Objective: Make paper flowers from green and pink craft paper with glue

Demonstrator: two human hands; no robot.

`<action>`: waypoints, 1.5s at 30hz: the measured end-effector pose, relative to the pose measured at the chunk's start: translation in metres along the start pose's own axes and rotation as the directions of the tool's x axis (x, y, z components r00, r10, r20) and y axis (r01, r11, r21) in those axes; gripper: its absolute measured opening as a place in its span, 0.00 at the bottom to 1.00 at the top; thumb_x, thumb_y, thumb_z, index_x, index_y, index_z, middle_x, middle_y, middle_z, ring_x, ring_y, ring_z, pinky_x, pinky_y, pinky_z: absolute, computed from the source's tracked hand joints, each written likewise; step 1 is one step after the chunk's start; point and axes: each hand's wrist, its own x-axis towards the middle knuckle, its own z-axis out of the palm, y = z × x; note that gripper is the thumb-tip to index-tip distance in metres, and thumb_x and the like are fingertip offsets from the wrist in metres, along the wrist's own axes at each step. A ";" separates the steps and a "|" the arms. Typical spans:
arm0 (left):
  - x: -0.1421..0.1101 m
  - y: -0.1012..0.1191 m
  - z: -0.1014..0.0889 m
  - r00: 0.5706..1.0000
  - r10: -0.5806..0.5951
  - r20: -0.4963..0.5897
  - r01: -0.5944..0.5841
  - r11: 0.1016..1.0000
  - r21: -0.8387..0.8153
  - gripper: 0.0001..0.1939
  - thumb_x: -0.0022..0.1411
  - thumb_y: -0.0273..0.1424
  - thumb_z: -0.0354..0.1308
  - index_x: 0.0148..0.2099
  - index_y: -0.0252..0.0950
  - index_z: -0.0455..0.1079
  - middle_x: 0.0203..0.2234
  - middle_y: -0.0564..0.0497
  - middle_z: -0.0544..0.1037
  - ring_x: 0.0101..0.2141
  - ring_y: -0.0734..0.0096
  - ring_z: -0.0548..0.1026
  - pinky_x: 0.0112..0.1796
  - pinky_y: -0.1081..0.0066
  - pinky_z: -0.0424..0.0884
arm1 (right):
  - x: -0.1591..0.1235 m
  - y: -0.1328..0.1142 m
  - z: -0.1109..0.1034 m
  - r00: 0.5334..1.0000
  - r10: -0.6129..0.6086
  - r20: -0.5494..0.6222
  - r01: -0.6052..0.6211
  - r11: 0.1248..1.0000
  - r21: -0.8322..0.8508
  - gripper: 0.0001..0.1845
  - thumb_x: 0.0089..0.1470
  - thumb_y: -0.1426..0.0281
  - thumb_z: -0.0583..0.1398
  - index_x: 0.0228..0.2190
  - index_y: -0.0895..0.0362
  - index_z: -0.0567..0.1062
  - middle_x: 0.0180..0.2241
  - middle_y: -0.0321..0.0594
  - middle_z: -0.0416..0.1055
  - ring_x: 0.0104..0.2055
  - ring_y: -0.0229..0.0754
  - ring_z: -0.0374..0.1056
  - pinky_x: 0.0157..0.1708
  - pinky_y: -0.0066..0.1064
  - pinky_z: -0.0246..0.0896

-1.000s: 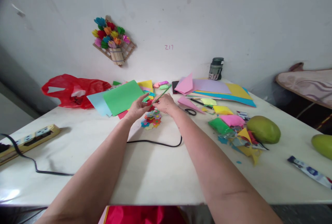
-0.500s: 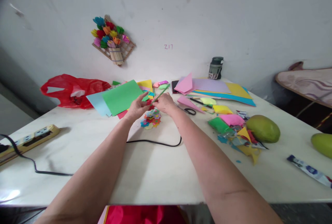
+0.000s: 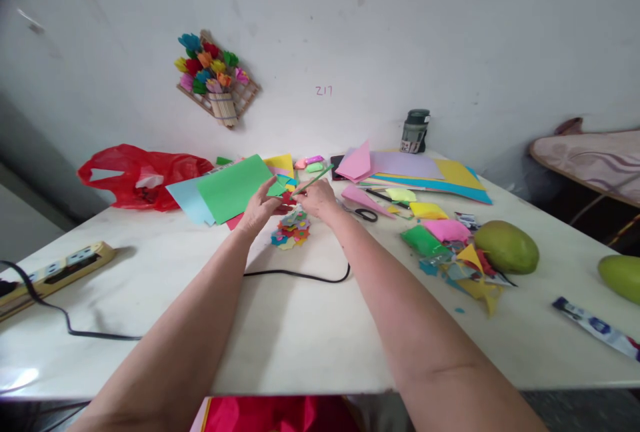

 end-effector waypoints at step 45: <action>0.003 0.006 -0.022 0.968 -0.225 -0.113 0.229 0.973 0.022 0.19 0.45 0.45 0.57 0.24 0.31 0.68 0.15 0.51 0.69 0.15 0.80 0.63 0.17 0.77 0.55 | 0.002 0.015 -0.001 0.994 0.107 -0.018 -0.089 0.897 0.432 0.03 0.41 0.74 0.61 0.23 0.58 0.77 0.24 0.38 0.74 0.28 0.38 0.67 0.28 0.27 0.58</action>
